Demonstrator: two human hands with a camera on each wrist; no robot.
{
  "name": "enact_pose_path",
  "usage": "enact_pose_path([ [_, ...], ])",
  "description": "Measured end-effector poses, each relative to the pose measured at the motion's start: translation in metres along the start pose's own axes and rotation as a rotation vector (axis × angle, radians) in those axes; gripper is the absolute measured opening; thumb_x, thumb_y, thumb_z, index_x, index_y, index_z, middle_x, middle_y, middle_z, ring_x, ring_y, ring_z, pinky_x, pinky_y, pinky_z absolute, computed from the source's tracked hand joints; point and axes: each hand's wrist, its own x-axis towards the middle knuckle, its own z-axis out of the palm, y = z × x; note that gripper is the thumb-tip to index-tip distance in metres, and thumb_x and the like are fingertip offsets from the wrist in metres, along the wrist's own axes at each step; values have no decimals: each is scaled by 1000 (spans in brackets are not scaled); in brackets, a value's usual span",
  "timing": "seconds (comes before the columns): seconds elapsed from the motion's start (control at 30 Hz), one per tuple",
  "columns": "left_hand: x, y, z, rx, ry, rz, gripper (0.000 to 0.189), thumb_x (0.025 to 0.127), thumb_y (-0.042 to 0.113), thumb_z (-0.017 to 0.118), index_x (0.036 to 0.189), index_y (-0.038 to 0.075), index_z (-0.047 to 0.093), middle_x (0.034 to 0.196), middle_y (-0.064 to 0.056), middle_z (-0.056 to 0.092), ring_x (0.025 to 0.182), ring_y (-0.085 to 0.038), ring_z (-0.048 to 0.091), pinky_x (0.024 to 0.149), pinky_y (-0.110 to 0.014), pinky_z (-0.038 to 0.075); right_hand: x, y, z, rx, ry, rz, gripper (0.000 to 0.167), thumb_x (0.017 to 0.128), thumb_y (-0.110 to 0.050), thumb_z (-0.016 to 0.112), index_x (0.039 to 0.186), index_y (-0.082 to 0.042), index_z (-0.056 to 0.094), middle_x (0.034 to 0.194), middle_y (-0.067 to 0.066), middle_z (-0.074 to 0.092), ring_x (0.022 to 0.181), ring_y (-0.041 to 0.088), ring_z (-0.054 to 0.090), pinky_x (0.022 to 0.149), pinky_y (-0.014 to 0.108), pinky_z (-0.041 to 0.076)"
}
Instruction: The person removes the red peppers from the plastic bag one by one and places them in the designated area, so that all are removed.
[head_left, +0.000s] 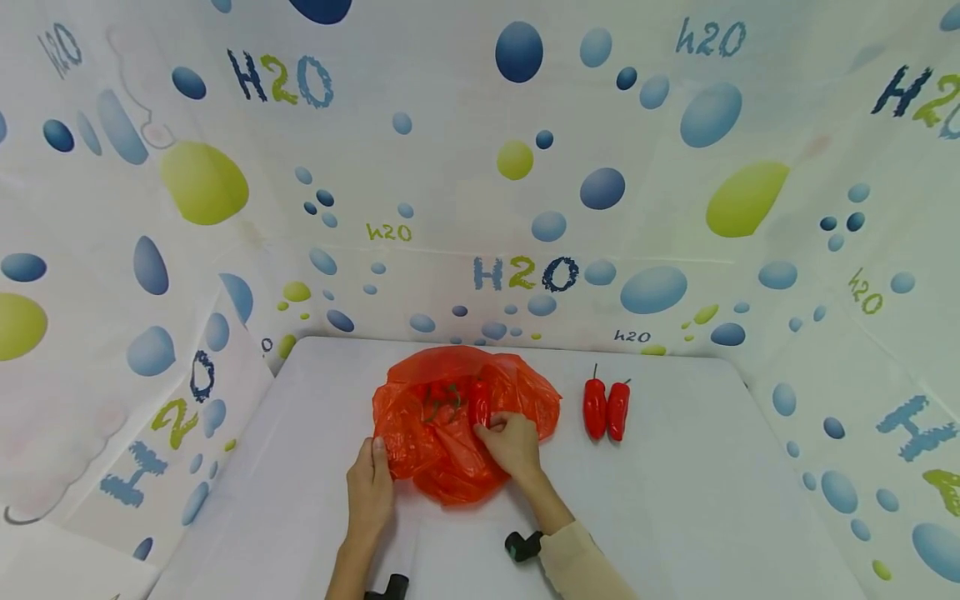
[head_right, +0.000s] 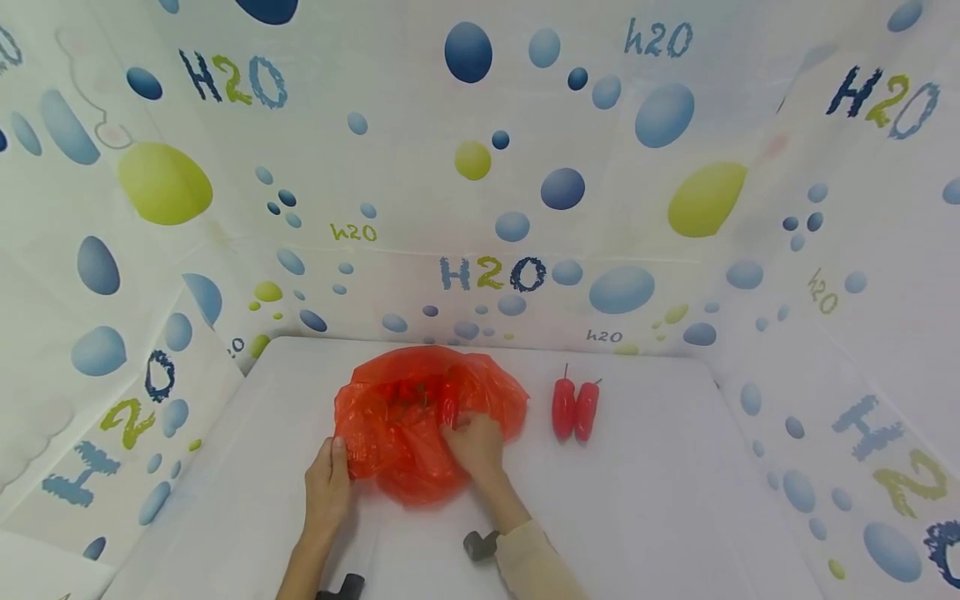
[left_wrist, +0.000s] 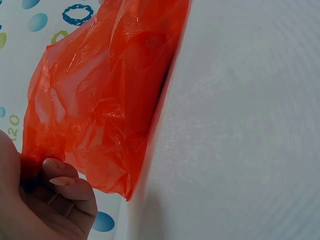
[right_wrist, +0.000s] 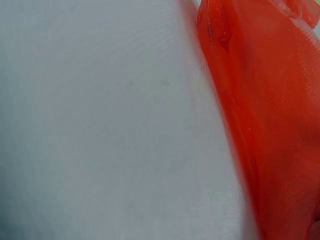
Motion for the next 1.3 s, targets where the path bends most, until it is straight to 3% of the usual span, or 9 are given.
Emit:
enact_pose_path([
  [0.77, -2, -2, 0, 8, -6, -3, 31, 114, 23, 41, 98, 3, 58, 71, 0, 45, 67, -15, 44, 61, -28, 38, -13, -10, -27, 34, 7, -10, 28, 90, -32, 82, 100, -6, 77, 79, -2, 71, 71, 13, 66, 64, 29, 58],
  [1.3, -1, -4, 1, 5, 1, 11, 30, 114, 23, 42, 99, 2, 58, 71, -1, 47, 68, -16, 46, 62, -28, 39, -17, -22, -47, 34, 80, -22, 25, 90, -30, 83, 101, -9, 77, 85, -2, 71, 79, 16, 66, 71, 32, 60],
])
